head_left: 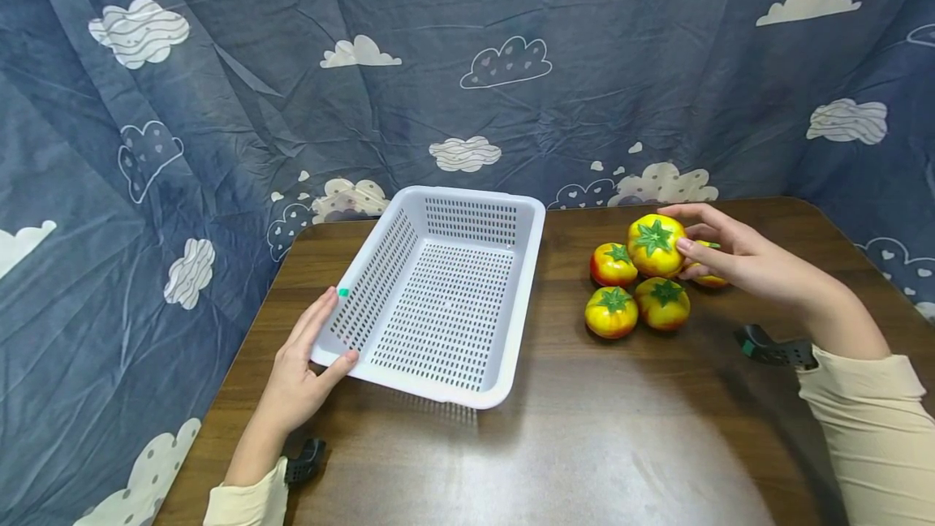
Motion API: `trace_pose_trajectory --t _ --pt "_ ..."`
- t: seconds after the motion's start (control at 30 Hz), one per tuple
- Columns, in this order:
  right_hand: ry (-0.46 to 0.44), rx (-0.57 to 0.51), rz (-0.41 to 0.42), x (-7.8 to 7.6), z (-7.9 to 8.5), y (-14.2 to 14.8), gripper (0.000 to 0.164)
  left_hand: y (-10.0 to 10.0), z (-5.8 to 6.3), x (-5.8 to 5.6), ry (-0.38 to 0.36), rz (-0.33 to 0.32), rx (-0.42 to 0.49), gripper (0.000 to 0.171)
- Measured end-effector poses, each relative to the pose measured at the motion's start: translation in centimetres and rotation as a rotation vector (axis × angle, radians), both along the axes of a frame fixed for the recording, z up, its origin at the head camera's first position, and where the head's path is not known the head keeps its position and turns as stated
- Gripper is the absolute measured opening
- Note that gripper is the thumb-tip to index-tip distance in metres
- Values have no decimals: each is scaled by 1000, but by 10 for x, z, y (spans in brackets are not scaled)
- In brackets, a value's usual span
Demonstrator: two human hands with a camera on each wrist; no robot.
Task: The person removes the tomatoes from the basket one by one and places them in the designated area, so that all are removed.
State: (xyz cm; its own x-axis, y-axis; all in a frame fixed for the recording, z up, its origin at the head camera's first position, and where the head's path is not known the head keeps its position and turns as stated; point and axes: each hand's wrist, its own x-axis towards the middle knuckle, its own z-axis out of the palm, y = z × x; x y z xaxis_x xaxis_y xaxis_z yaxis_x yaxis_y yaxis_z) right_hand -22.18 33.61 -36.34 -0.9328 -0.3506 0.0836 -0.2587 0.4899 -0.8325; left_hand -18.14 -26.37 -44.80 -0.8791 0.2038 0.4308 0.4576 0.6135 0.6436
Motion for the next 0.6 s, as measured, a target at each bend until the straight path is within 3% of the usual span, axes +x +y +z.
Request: trace_pose_trajectory --t 0.23,0.6 --pt "-34 47 -72 5 -7 11 52 0 0 1 -7 3 -3 85" --pt "3 -37 -3 10 -28 39 50 0 1 1 -15 11 0 85"
